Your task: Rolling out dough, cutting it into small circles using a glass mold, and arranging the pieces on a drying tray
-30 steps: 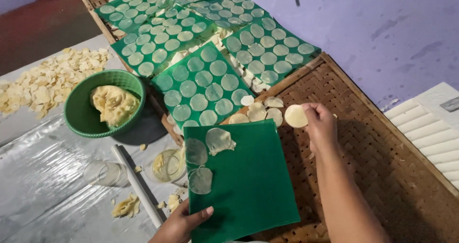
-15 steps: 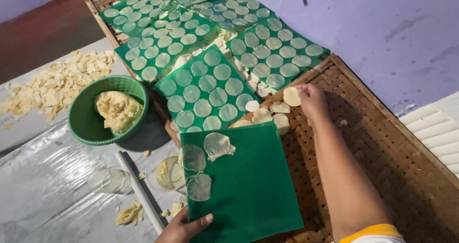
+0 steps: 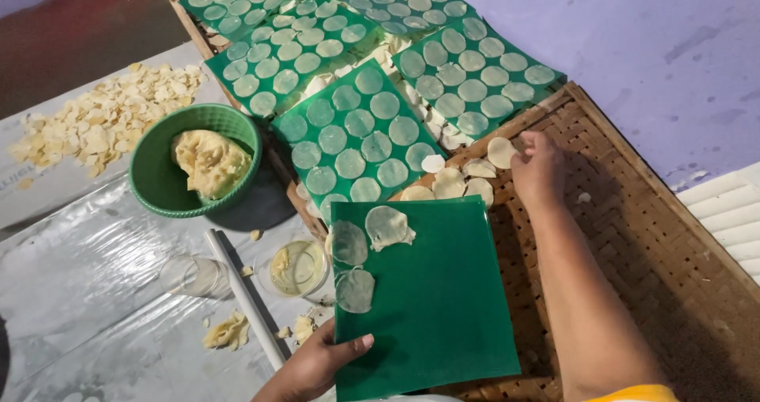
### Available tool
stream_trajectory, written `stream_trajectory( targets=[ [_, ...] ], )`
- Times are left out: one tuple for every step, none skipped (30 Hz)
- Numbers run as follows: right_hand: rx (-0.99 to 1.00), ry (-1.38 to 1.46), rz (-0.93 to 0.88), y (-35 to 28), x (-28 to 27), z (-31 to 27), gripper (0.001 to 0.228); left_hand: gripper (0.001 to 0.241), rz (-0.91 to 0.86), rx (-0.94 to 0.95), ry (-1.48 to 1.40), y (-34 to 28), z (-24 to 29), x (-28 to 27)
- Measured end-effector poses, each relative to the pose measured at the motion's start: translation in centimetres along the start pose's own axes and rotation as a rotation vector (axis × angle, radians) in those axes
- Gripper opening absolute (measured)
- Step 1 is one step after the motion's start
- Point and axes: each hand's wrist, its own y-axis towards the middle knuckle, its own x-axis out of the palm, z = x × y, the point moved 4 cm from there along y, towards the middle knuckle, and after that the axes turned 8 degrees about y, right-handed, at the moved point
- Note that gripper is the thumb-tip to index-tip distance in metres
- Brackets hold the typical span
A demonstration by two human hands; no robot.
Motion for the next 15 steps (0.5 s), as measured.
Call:
stream_trajectory(
  targets=[
    [-0.098,-0.051,0.023,-0.8,-0.6,-2.8,0.028,0.047,-0.002,-0.025,0.003,-0.1,0.1,0.2],
    [-0.098,-0.052,0.021,-2.5,-0.7,-5.6,0.028,0.047,-0.003,-0.026,0.002,0.1,-0.3,0.1],
    [-0.167,0.035,-0.154,-4.4,-0.1,-8.7,0.019,0.047,-0.029,0.003,-0.001,0.3,-0.6,0.0],
    [-0.241,0.123,-0.326,-6.2,0.4,-12.0,0.009,0.048,-0.057,0.036,-0.003,0.6,-0.7,0.0],
    [-0.244,0.121,-0.324,-7.8,0.8,-13.6,0.009,0.048,-0.058,0.040,-0.002,0.6,-0.4,0.2],
    [-0.262,0.142,-0.470,-9.8,1.8,-15.3,0.008,0.049,-0.062,0.047,0.052,0.4,-0.4,0.3],
    [-0.279,0.162,-0.616,-12.0,2.6,-16.9,0.008,0.051,-0.065,0.054,0.106,0.3,-0.4,0.4],
    [-0.279,0.161,-0.616,-13.1,3.0,-17.5,0.008,0.051,-0.066,0.054,0.105,0.2,-0.4,0.5],
    [-0.348,0.143,-0.582,-14.2,3.1,-18.2,0.018,0.044,-0.078,0.070,0.160,0.2,-0.4,0.6],
    [-0.415,0.124,-0.547,-15.3,3.3,-18.9,0.029,0.038,-0.090,0.086,0.216,0.1,-0.3,0.7],
    [-0.414,0.123,-0.546,-15.6,3.2,-19.2,0.029,0.038,-0.092,0.085,0.216,0.2,-0.5,0.6],
    [-0.549,0.066,-0.470,-16.0,2.9,-19.8,0.021,0.039,-0.109,0.094,0.206,0.2,-0.7,0.7],
    [-0.684,0.008,-0.392,-16.5,2.6,-20.5,0.013,0.039,-0.125,0.102,0.195,0.2,-0.9,0.7],
    [-0.684,0.005,-0.389,-16.6,2.6,-20.4,0.013,0.039,-0.128,0.104,0.197,0.1,-0.9,0.8],
    [-0.759,-0.091,-0.344,-16.8,2.6,-20.4,0.012,0.035,-0.136,0.119,0.231,0.0,-0.8,0.8]
  ],
)
